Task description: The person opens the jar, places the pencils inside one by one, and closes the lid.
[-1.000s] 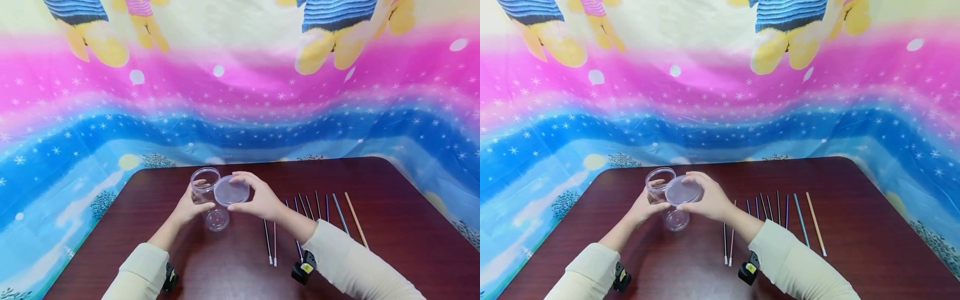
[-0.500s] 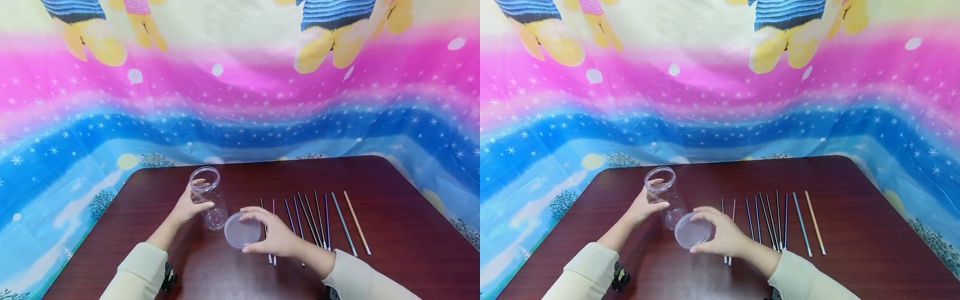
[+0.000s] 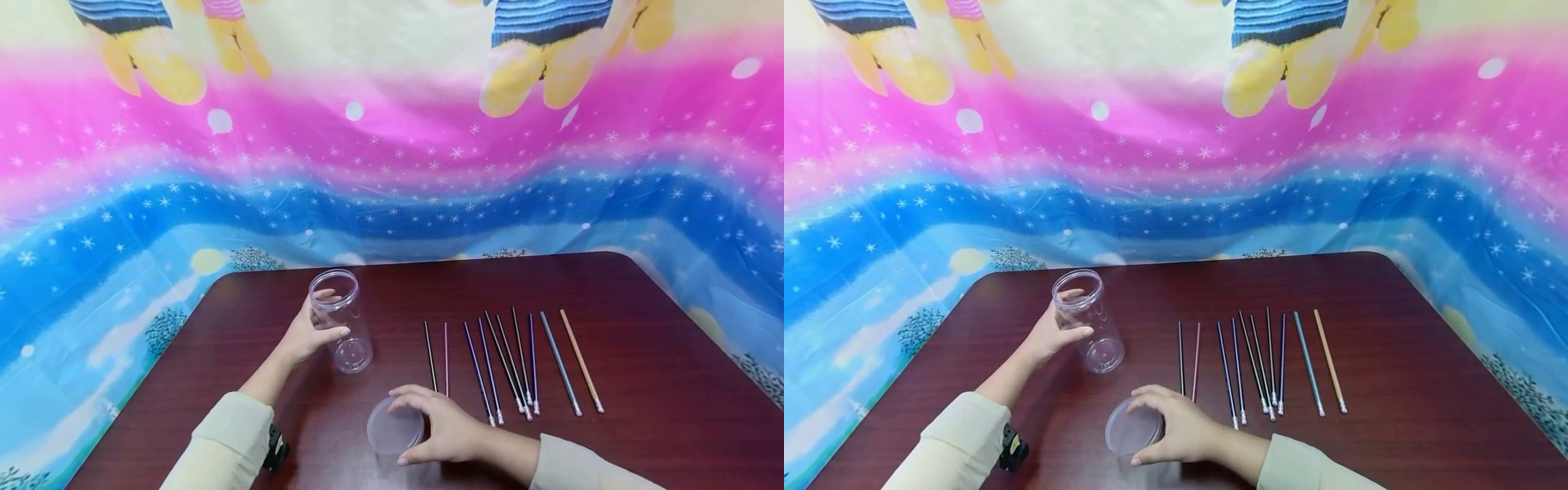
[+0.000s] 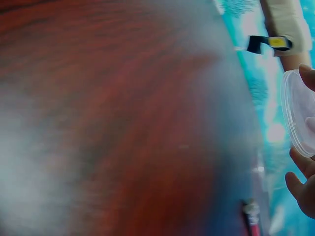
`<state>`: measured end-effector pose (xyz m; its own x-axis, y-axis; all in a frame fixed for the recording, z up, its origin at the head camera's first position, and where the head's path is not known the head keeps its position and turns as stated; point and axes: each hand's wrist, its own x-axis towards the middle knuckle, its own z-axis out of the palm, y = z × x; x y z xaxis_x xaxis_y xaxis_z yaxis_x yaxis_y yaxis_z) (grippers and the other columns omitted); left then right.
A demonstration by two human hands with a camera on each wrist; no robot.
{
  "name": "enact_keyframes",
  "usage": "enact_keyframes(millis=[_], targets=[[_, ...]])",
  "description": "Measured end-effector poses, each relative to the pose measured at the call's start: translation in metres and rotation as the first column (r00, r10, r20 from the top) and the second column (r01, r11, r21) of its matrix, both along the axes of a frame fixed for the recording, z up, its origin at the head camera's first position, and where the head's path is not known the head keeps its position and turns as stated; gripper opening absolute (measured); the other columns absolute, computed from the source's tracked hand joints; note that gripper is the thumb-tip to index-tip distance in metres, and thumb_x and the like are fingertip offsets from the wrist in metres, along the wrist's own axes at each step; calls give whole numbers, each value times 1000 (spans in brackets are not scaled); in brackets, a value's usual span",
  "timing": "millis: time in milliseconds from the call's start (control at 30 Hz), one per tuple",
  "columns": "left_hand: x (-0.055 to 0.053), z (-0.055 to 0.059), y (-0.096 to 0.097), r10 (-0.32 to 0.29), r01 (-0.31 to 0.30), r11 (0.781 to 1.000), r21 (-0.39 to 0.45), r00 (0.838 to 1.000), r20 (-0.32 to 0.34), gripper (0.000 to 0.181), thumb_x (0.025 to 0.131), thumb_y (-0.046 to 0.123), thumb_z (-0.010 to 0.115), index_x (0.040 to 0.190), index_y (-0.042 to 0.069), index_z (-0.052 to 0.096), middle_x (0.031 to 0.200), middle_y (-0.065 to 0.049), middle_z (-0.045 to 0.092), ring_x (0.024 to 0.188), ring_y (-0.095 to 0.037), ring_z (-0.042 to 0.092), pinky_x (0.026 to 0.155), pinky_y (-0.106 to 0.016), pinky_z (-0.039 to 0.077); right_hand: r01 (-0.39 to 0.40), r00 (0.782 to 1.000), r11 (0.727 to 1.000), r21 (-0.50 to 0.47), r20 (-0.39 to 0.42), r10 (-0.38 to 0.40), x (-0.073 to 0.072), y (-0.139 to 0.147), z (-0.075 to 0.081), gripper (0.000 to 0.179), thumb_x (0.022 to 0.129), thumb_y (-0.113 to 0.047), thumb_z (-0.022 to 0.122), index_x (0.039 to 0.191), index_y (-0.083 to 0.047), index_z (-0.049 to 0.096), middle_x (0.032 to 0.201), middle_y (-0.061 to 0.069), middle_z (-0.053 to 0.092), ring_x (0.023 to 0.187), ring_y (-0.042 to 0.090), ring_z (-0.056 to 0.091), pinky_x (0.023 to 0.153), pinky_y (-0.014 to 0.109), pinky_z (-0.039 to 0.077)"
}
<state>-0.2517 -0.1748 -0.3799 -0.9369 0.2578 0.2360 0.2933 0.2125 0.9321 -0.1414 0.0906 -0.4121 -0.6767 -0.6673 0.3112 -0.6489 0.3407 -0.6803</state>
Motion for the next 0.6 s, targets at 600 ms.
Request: enact_keyframes(millis=[600], targets=[[1, 1, 0, 1, -1, 1000, 10, 1000, 7, 71, 73, -4, 69, 132, -3, 29, 131, -25, 46, 105, -14, 53, 92, -37, 44, -107, 982, 955, 275, -121, 145, 5, -1, -13, 51, 68, -33, 78, 111, -16, 57, 123, 4, 53, 110, 17, 52, 86, 24, 45]])
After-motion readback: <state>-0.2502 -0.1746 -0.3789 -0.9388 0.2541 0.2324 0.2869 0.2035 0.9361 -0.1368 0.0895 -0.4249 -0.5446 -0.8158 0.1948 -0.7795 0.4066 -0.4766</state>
